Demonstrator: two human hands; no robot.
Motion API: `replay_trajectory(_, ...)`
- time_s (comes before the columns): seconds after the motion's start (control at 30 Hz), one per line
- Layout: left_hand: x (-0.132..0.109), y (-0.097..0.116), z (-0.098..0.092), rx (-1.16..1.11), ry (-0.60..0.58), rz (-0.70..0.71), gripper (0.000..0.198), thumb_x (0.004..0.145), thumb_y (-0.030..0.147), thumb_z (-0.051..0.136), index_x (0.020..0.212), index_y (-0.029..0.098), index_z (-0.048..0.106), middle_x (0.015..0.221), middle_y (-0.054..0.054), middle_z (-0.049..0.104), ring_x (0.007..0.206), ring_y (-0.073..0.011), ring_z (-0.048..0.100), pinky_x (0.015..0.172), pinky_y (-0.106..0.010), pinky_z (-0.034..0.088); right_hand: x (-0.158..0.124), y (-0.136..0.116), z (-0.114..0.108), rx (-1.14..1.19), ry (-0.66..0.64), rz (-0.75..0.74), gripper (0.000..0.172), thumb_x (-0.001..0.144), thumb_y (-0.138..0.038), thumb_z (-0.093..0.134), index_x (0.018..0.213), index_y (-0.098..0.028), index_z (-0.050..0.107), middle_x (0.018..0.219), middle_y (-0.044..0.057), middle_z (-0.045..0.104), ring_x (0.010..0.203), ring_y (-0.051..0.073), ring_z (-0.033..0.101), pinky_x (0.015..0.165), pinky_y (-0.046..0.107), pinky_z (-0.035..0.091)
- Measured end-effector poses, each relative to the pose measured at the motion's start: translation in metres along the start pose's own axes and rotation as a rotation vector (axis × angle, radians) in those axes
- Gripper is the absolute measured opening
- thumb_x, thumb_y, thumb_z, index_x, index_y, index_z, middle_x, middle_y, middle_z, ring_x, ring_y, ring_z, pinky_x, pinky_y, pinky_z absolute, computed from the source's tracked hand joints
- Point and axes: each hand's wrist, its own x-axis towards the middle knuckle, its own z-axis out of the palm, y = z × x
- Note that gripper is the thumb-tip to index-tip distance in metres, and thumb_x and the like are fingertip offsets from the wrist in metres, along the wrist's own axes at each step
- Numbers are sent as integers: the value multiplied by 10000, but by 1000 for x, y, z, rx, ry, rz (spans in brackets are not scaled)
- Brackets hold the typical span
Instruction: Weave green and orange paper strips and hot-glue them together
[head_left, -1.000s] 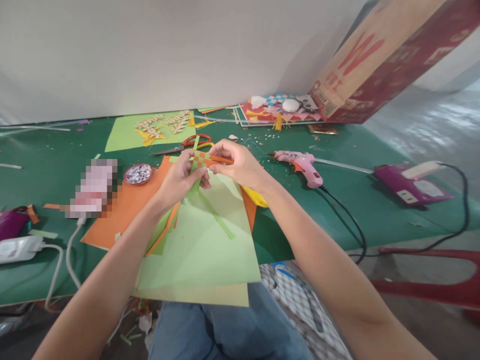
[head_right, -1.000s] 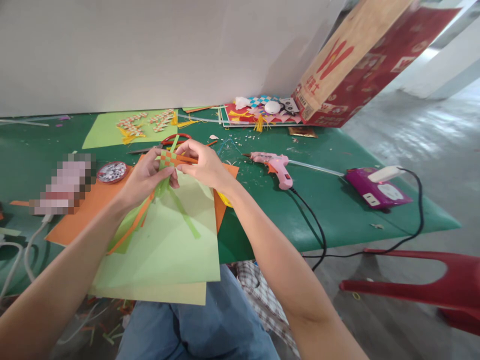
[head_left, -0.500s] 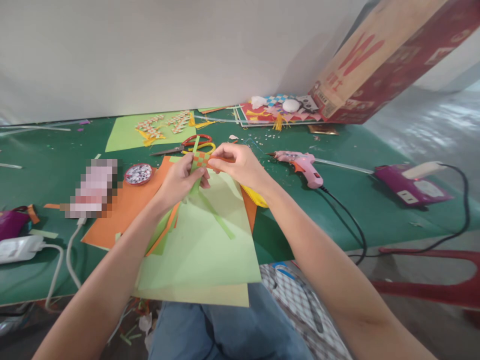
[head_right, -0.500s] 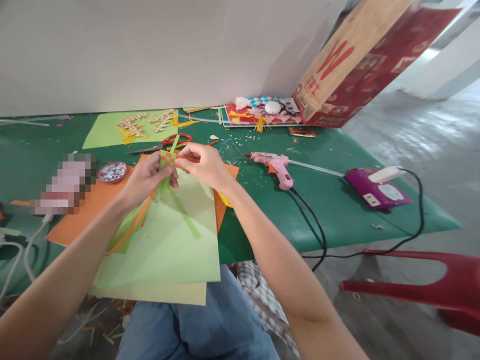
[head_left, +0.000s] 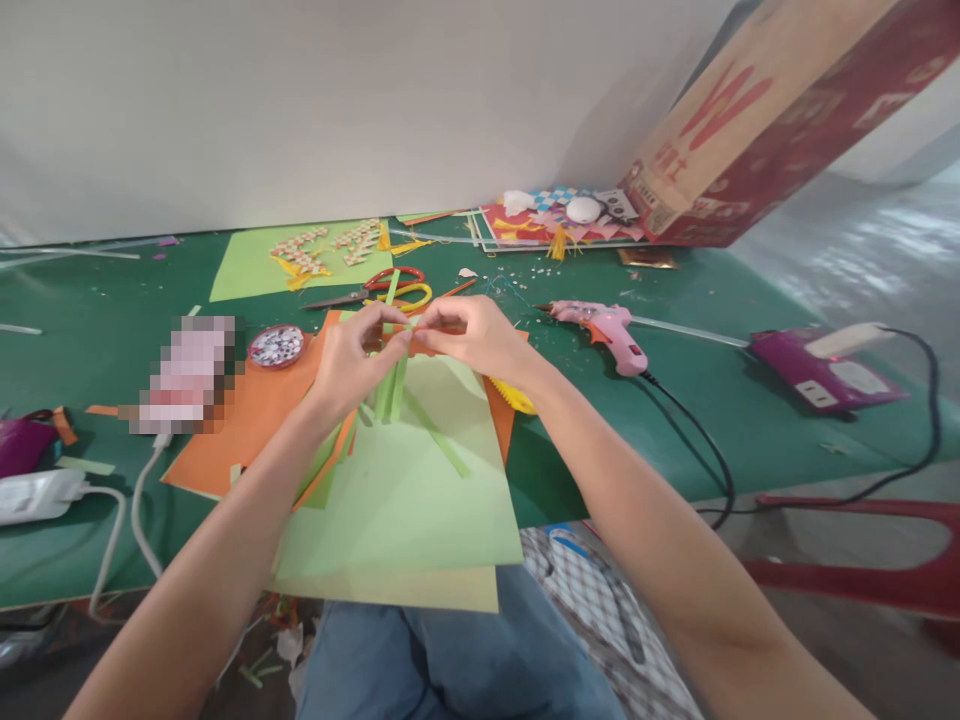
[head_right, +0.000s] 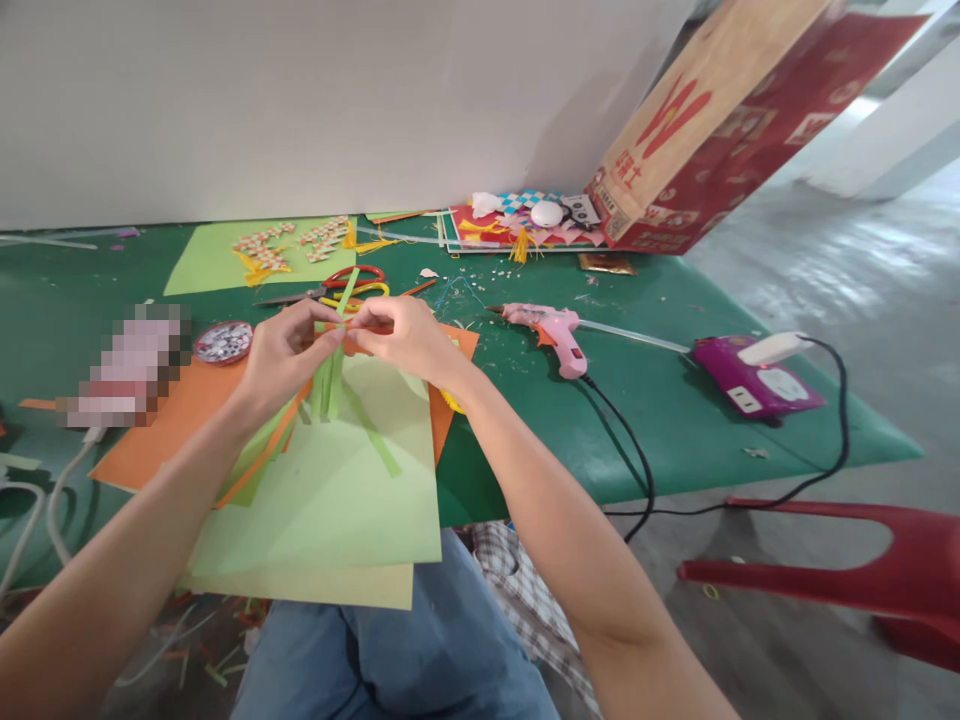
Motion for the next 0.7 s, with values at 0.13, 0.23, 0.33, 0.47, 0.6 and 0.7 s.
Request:
replay_trajectory(0.13,-1,-1,-1,21,-5,2,30,747,189,587,718,190,588,577,38,533,507,-88,470,483,-207,383,-1,-2,0,-48,-10,-28,124,774,-274,592,714,-167,616,747,31,666,717,141,592,692,286,450)
replay_trajectory(0.23,-1,-1,-1,21,-15,15,42,749,180,572,710,183,588,642,19,594,567,-97,528,512,-204,405,-1,-3,0,-87,-15,-39,125,776,-266,581,719,-163,622,730,24,659,700,137,579,697,288,438)
replay_trajectory(0.33,-1,-1,-1,25,-16,29,48,742,174,560,708,175,593,695,5,633,605,-103,560,542,-206,432,-1,-4,0,-112,-17,-47,121,773,-256,576,717,-160,624,724,24,657,699,138,573,695,287,429)
replay_trajectory(0.47,-2,-3,-2,27,-10,25,60,732,174,536,714,172,594,701,2,646,598,-106,566,563,-218,458,0,-4,1,-116,-9,-48,119,769,-252,573,709,-160,620,721,23,654,697,137,569,691,285,423)
replay_trajectory(0.6,-1,-2,-2,-2,-38,12,48,723,194,547,744,179,587,739,-3,649,632,-115,585,573,-223,478,-1,-4,0,-102,-12,-34,114,767,-248,569,710,-160,614,728,23,648,705,136,563,693,285,418)
replay_trajectory(0.7,-2,-2,-1,-99,-85,4,77,719,232,579,784,192,569,775,-5,643,695,-130,613,585,-228,494,-2,-4,-1,-72,-43,-14,106,768,-234,560,705,-159,602,722,17,629,701,131,549,681,280,412)
